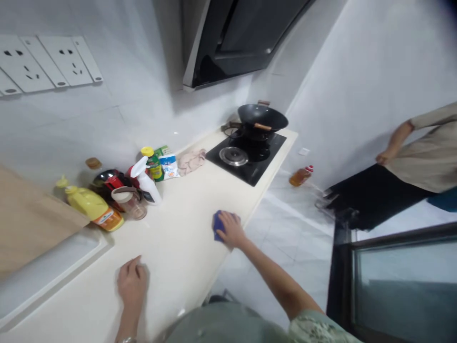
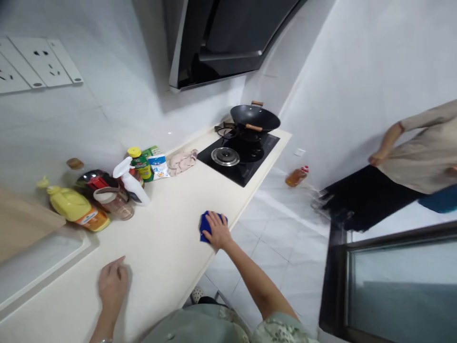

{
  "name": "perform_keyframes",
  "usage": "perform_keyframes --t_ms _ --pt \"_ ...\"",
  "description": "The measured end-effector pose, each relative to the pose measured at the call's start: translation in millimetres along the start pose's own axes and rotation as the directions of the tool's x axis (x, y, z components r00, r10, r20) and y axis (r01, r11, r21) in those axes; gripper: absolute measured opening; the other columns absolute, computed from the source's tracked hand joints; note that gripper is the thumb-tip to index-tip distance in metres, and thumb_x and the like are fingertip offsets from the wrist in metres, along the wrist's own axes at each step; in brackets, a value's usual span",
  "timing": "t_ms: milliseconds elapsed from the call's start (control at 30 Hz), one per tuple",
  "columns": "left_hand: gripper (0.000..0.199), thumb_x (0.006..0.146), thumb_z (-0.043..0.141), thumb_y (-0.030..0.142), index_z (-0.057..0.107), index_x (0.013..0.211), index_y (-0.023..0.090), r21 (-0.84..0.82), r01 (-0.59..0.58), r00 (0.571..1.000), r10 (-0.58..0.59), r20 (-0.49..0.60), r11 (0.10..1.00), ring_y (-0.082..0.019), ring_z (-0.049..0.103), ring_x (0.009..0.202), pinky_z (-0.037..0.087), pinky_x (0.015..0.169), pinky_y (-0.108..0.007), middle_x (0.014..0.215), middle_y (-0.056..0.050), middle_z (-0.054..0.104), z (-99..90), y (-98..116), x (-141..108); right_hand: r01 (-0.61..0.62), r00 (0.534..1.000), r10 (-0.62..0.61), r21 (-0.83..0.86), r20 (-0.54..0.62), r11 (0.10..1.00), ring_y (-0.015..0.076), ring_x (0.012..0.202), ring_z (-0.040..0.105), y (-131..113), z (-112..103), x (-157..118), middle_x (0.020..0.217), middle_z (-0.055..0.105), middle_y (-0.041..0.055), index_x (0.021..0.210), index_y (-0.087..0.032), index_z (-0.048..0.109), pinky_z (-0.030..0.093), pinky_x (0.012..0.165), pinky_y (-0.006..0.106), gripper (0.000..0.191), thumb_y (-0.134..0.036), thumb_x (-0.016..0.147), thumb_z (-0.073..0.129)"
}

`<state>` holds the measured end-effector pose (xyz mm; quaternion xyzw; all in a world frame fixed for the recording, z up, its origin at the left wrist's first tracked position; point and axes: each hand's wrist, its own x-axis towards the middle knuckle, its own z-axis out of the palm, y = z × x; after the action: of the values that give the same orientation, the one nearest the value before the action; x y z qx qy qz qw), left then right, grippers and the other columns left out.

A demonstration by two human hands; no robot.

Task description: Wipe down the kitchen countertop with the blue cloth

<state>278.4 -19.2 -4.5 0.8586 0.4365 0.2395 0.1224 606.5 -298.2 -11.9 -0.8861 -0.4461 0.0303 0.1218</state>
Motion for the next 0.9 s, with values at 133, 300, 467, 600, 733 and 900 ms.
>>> perform_keyframes --t_ms 133,300,467,600,733,900 --pt "0.051 0.097 0.039 0.039 0.061 0.133 0.011 0.165 0.186 0.982 -0.187 -0.012 0.969 -0.032 0.045 0.139 0.031 0.12 -0.052 0.148 -0.02 0.051 -22.0 -27 -13 -0.164 0.986 0.161 -0.109 -0.035 0.98 0.0277 0.153 0.023 63 -5 44 0.166 0.03 0.0145 0.157 -0.012 0.033 0.006 0.125 0.053 0.068 -0.049 0.101 0.033" --pt "0.064 0.101 0.025 0.046 0.038 0.154 0.014 0.261 0.452 0.886 -0.464 -0.015 0.853 -0.037 0.02 0.154 0.013 0.122 -0.067 0.164 -0.015 0.032 -25.6 -15 -28 -0.404 0.915 0.393 -0.184 -0.096 0.896 0.0339 0.153 0.018 100 -4 125 0.166 0.025 0.0212 0.157 -0.005 0.028 0.008 0.122 0.06 0.073 -0.051 0.101 0.027" --pt "0.066 0.101 0.023 0.046 0.036 0.155 0.011 0.301 0.46 0.879 -0.476 -0.021 0.835 -0.035 0.018 0.155 0.01 0.125 -0.062 0.164 -0.015 0.032 -26.4 2 -23 -0.431 0.902 0.422 -0.168 -0.087 0.887 0.0369 0.152 0.018 91 -5 204 0.165 0.023 0.0238 0.159 -0.002 0.024 0.008 0.121 0.063 0.076 -0.051 0.101 0.027" --pt "0.064 0.101 0.024 0.044 0.037 0.155 0.011 0.3 0.476 0.868 -0.497 -0.011 0.826 -0.033 0.016 0.156 0.01 0.126 -0.06 0.164 -0.015 0.032 -28.2 4 -21 -0.446 0.895 0.438 -0.126 -0.084 0.886 0.0407 0.151 0.016 73 0 265 0.165 0.022 0.0262 0.158 0.002 0.024 0.007 0.12 0.065 0.077 -0.048 0.1 0.033" --pt "0.063 0.102 0.025 0.043 0.036 0.155 0.012 0.309 0.479 0.868 -0.496 -0.027 0.822 -0.033 0.017 0.156 0.01 0.126 -0.06 0.164 -0.014 0.032 -26.7 2 -22 -0.414 0.91 0.41 -0.114 -0.057 0.903 0.0425 0.151 0.014 28 17 306 0.165 0.02 0.0276 0.158 0.003 0.021 0.004 0.12 0.067 0.081 -0.05 0.099 0.034" --pt "0.064 0.101 0.028 0.042 0.035 0.156 0.012 0.311 0.491 0.854 -0.521 0.014 0.814 -0.034 0.016 0.156 0.01 0.125 -0.063 0.164 -0.016 0.031 -25.3 -1 -21 -0.167 0.986 0.168 -0.06 0.012 0.984 0.0442 0.153 0.01 -53 39 300 0.167 0.015 0.0273 0.159 0.004 0.019 -0.004 0.119 0.068 0.082 -0.051 0.098 0.03"
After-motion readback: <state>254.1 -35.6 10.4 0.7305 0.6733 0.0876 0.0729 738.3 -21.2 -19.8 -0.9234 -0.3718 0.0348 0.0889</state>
